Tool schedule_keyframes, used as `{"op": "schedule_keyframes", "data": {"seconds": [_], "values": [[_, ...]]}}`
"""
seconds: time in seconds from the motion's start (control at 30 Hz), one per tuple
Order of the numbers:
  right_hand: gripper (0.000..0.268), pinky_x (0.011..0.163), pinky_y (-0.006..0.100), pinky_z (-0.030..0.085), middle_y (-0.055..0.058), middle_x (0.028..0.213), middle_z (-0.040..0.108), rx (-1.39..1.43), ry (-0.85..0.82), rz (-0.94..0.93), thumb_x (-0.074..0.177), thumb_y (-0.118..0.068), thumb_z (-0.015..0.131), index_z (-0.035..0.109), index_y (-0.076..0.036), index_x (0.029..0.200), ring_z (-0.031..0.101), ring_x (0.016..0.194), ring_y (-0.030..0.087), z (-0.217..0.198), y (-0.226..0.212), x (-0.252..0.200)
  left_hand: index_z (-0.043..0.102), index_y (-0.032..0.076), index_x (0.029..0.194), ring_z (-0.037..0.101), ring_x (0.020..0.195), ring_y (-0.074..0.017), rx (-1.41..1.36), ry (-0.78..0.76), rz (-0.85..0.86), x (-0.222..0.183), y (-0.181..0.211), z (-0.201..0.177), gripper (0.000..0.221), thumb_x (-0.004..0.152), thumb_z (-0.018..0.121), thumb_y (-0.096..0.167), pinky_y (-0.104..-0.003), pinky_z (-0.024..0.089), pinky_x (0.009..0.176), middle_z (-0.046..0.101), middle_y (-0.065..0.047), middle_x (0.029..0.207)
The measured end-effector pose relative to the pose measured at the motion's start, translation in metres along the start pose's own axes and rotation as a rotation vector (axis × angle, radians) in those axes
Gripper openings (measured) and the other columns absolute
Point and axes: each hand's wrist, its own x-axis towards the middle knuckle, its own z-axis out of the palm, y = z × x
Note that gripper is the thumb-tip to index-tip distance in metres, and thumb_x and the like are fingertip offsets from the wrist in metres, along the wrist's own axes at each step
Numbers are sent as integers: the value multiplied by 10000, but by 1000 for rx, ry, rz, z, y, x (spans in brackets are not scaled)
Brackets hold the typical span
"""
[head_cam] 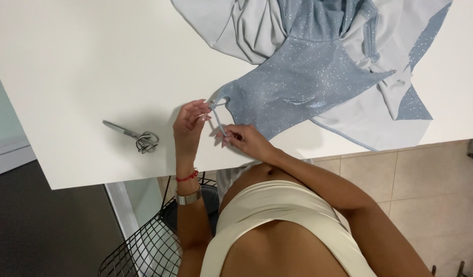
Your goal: Finishing a garment by cutting fabric, turning it right-side out, and inspecting the straps.
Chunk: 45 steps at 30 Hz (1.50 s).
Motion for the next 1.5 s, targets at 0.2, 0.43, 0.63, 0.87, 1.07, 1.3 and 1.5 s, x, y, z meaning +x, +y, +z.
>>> {"op": "schedule_keyframes", "data": {"seconds": [0.2, 0.43, 0.63, 0.87, 1.07, 1.3, 1.5], "values": [[120, 883, 414, 569, 95, 929, 807, 149, -63, 16, 1051, -92, 700, 757, -72, 1155, 693, 869, 201, -10, 0, 1, 622, 68, 1470, 627, 1185, -284, 472, 32, 98, -2, 14, 17, 512, 995, 668, -117, -366, 565, 987, 684, -123, 1327], [135, 839, 378, 565, 91, 915, 797, 197, -94, 38, 1056, -102, 708, 745, -59, 1179, 677, 822, 172, -12, 5, -1, 680, 99, 1345, 688, 1037, -294, 492, 139, 71, 1, 9, 22, 354, 1018, 692, -36, -465, 543, 988, 711, -105, 1092], [323, 798, 379, 584, 133, 997, 817, 189, -107, 94, 1012, -82, 757, 685, -39, 1324, 676, 807, 187, -2, 37, -3, 685, 89, 1310, 711, 1080, -291, 475, 253, 201, 1, 22, 11, 323, 1056, 616, -99, -451, 566, 1056, 669, -91, 1116], [311, 577, 312, 650, 250, 1134, 793, 382, -79, 111, 1075, 80, 482, 623, 66, 1352, 746, 668, 204, -8, 55, 1, 715, 94, 1253, 623, 1139, -264, 744, 309, 510, 8, 29, -8, 355, 1068, 523, -140, -408, 518, 996, 588, -38, 1193], [388, 705, 370, 685, 182, 1275, 780, 70, 152, -25, 1054, 93, 581, 676, -19, 1413, 819, 861, 254, -32, 25, -14, 714, 116, 1209, 604, 1144, -248, 909, 401, 563, 14, 23, -35, 300, 1108, 516, -85, -429, 495, 1016, 592, -48, 1179], [272, 870, 427, 652, 128, 1199, 699, -619, -142, -312, 1031, -214, 748, 692, -76, 1259, 736, 1051, 305, -33, 43, -36, 741, 177, 1255, 529, 1195, -246, 1088, 597, 604, 8, -1, -58, 417, 1081, 496, -113, -437, 460, 1000, 587, -33, 1263], [246, 813, 470, 634, 73, 1145, 543, -771, -193, -211, 952, -172, 813, 665, -110, 1139, 686, 1029, 336, -25, 63, -35, 668, 197, 1288, 459, 1354, -306, 1125, 646, 462, -13, 19, -25, 367, 1125, 433, -32, -494, 392, 1142, 552, -77, 1409]]}}
